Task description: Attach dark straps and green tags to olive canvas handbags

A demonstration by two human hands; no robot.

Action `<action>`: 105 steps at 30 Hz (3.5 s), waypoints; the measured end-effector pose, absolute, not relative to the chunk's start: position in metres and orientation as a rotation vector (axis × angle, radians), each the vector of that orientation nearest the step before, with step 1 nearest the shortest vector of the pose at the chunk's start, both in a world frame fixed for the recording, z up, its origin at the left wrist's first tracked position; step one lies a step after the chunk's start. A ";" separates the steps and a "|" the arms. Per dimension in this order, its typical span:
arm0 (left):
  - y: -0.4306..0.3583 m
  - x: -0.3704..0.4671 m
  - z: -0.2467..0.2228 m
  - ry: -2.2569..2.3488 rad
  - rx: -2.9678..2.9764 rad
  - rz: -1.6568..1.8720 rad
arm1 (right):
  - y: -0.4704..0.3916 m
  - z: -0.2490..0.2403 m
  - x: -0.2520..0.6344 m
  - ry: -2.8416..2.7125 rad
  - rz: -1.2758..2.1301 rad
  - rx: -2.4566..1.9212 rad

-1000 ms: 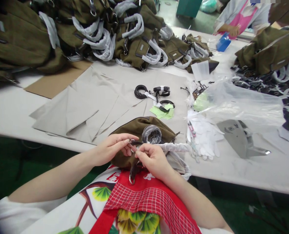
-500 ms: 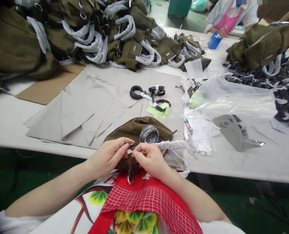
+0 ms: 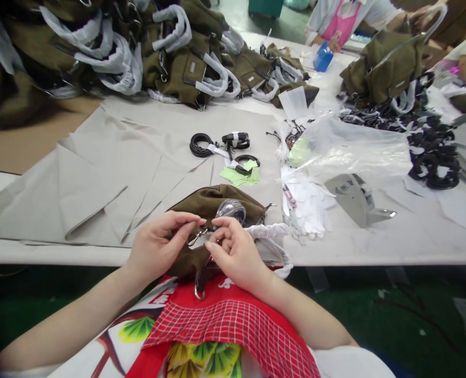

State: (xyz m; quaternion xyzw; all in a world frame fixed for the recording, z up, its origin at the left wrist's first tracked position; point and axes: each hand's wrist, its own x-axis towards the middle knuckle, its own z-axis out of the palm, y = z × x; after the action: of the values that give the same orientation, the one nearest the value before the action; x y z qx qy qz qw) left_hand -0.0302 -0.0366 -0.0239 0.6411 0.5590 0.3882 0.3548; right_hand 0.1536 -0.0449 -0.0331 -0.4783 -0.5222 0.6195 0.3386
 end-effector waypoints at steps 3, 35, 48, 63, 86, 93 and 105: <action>-0.034 -0.027 -0.024 1.337 1.372 1.030 | -0.045 -0.035 0.160 -1.292 1.545 -1.237; -0.034 -0.026 -0.027 1.095 1.136 0.776 | -0.047 -0.033 0.168 -1.167 1.623 -1.162; -0.031 -0.026 -0.017 1.127 1.619 0.753 | -0.048 -0.036 0.169 -1.163 1.605 -1.251; -0.036 -0.024 -0.017 1.169 1.963 0.668 | -0.045 -0.032 0.175 -1.676 1.190 -1.373; -0.047 -0.008 -0.019 1.354 2.394 0.587 | -0.046 -0.019 0.174 -2.424 0.587 -1.450; -0.047 -0.004 -0.018 1.346 2.437 0.525 | -0.044 -0.013 0.174 -2.321 0.710 -1.560; -0.025 -0.019 -0.028 1.466 2.066 0.551 | -0.046 0.007 0.202 -2.124 1.124 -1.327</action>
State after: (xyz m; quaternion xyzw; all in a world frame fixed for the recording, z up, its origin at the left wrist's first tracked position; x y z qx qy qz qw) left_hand -0.0187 -0.0247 -0.0283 0.7670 0.5444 0.2045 0.2711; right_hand 0.2015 -0.0456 0.0072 -0.4738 -0.7586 0.4015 0.1967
